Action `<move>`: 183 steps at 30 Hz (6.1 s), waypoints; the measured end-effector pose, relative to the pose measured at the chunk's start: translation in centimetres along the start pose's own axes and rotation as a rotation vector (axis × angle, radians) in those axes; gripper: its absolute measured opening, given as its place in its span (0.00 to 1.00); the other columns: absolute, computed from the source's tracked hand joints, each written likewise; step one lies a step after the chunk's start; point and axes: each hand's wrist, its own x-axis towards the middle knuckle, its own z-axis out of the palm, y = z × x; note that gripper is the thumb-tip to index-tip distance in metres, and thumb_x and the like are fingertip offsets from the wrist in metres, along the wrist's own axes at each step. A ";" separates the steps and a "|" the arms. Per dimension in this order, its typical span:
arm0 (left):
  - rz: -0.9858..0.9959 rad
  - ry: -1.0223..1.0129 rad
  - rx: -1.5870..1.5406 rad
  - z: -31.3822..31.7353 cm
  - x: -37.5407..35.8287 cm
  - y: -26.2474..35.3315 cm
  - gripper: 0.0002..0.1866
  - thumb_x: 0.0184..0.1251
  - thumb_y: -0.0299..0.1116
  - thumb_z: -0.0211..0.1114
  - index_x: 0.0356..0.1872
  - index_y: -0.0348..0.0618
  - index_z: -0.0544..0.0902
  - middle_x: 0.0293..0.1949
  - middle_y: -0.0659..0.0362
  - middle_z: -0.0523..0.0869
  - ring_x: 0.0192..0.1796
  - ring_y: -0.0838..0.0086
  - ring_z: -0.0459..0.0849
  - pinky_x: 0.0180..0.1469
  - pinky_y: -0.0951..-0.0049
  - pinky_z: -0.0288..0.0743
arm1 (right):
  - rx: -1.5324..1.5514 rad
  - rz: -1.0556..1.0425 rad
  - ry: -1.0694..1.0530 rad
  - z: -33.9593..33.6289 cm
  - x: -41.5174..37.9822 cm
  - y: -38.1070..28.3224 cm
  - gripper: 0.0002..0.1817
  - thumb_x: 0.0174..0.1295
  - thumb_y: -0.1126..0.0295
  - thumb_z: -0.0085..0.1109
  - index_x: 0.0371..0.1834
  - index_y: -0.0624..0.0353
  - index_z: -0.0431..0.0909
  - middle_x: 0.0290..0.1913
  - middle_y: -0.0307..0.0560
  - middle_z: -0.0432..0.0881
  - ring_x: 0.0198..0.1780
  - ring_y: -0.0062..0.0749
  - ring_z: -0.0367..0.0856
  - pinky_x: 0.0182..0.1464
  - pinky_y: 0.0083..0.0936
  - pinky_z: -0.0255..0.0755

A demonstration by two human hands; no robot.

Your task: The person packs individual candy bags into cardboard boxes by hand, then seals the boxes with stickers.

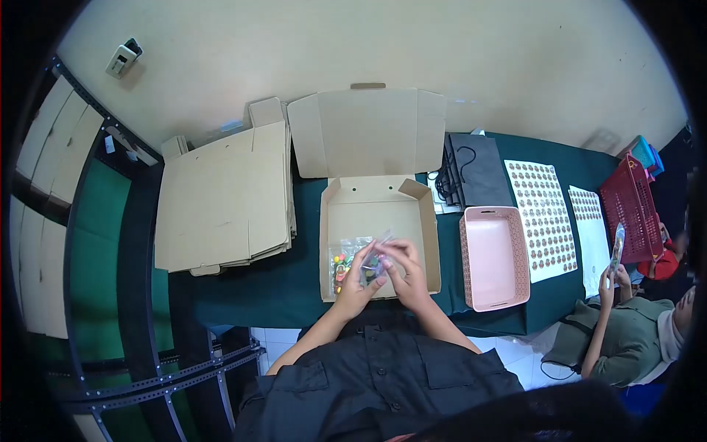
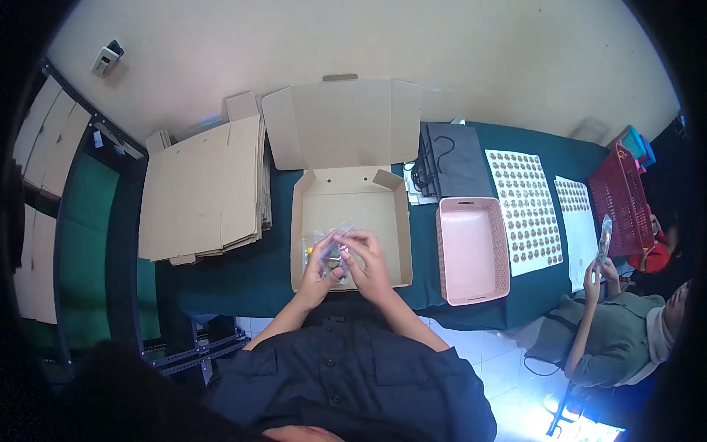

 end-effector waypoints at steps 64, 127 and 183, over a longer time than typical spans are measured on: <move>-0.436 -0.079 0.744 -7.6 -3.5 -15.5 0.24 0.63 0.41 0.56 0.55 0.38 0.69 0.54 0.45 0.69 0.50 0.62 0.76 0.52 0.68 0.70 | -0.204 0.669 -0.376 0.8 -2.5 16.3 0.30 0.56 0.69 0.55 0.62 0.63 0.59 0.52 0.60 0.74 0.55 0.44 0.73 0.55 0.31 0.66; -0.148 0.173 -0.338 -0.6 0.8 -1.5 0.20 0.62 0.32 0.62 0.51 0.35 0.68 0.48 0.56 0.77 0.50 0.77 0.75 0.51 0.78 0.69 | 0.666 0.518 -0.103 -0.2 -0.9 1.8 0.17 0.64 0.70 0.52 0.52 0.69 0.69 0.45 0.45 0.78 0.44 0.19 0.75 0.47 0.18 0.69; -0.283 0.119 -0.241 -0.4 0.1 -2.8 0.17 0.68 0.32 0.52 0.55 0.40 0.62 0.50 0.57 0.73 0.55 0.77 0.69 0.54 0.75 0.65 | 0.636 0.590 -0.017 0.5 -1.1 3.7 0.15 0.63 0.65 0.54 0.46 0.63 0.69 0.39 0.40 0.77 0.40 0.17 0.75 0.43 0.17 0.69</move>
